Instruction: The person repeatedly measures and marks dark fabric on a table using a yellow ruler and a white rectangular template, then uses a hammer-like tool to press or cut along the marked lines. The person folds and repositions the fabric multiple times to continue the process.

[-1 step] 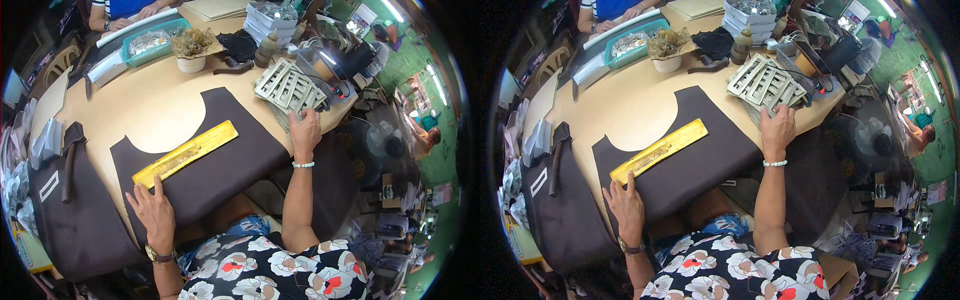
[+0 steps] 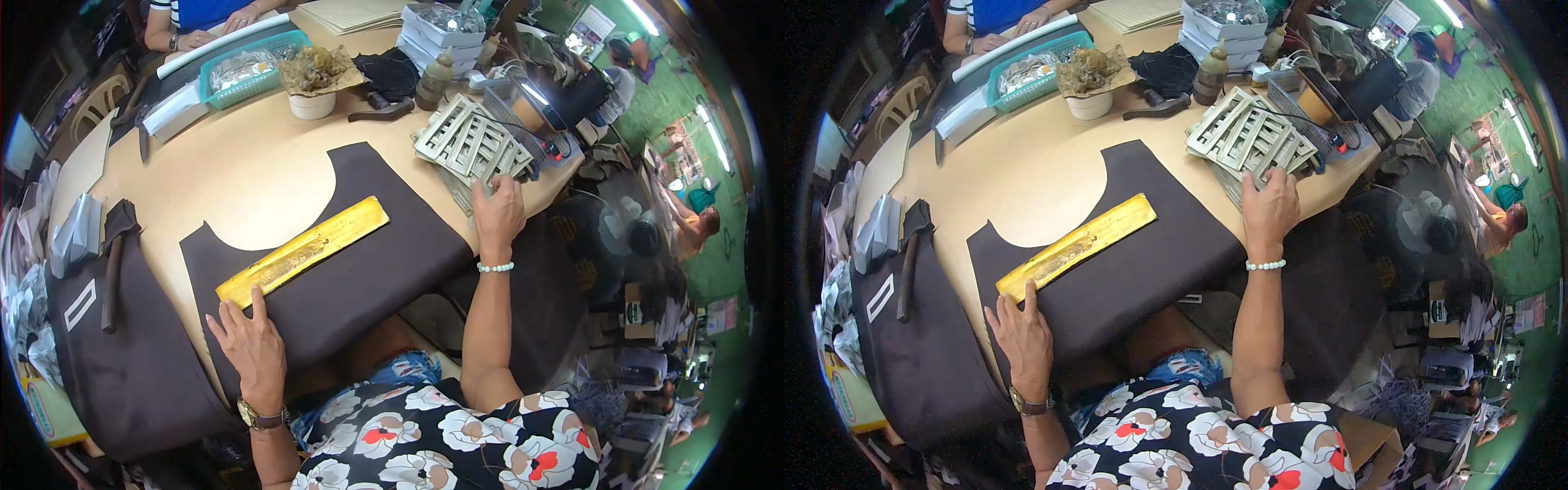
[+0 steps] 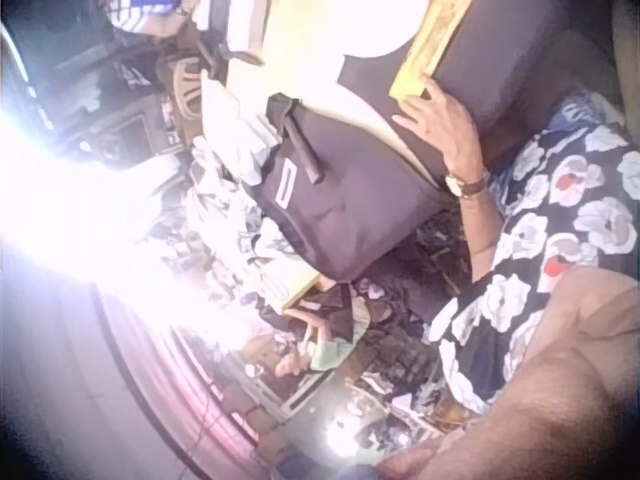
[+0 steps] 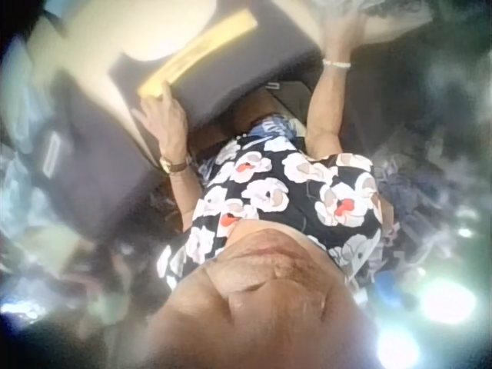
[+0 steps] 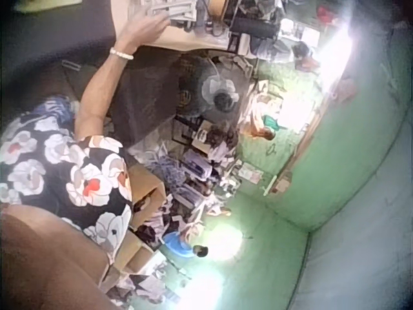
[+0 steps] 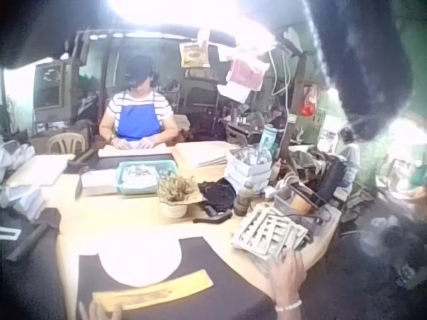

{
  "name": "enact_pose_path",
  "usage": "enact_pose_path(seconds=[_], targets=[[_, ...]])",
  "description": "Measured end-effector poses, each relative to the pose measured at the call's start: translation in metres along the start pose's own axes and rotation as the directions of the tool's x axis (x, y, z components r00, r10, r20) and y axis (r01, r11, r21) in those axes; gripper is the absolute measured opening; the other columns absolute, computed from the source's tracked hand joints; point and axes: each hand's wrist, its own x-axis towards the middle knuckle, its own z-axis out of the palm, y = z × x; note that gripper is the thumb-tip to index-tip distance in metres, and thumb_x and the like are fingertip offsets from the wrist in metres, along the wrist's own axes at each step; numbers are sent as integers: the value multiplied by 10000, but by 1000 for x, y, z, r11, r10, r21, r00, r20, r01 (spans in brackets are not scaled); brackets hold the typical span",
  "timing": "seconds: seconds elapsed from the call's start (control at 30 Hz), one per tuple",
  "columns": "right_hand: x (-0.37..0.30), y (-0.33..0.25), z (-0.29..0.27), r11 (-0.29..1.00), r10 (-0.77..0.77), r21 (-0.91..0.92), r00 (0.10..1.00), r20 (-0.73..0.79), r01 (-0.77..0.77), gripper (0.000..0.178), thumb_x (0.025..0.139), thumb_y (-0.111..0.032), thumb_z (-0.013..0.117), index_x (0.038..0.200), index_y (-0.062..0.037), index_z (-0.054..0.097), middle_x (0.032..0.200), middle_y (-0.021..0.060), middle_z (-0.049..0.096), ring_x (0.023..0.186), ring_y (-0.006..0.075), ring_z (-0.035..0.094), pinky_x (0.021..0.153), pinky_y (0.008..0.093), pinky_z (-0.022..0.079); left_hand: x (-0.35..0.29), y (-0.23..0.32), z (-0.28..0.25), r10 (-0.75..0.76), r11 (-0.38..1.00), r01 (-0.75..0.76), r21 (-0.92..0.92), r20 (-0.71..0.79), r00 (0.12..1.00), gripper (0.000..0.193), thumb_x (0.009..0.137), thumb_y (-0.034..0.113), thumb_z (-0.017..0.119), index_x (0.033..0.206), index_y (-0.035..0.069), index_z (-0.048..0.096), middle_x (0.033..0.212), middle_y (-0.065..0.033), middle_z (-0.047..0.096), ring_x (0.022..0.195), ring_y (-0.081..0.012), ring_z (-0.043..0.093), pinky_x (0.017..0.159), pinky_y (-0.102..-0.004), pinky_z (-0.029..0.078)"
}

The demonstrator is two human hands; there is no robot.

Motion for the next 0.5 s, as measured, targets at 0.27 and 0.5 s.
enact_pose_path(seconds=[0.27, 0.5], targets=[[10, -3, -11, 980, 63, -192, 996, 70, -49, 241, 884, -200, 499, 1067, -53, 553, 894, 224, 664, 814, 414, 638, 728, 525, 481, 0, -1, 0, 17, 999, -17, -32, -11, 1000, 434, 820, 82, 572, 1254, 74, 577, 1055, -261, 562, 1110, -376, 503, 1019, -556, 335], [22, 14, -38, 991, -128, 1, 932, -339, 137, 276, 910, -84, 478, 1177, -43, 538, 925, 206, 675, 767, 362, 663, 680, 481, 503, 9, -12, -8, 88, 996, -88, -35, 7, 996, 361, 838, 90, 577, 1198, 102, 608, 898, -139, 545, 944, -307, 544, 956, -512, 386]])
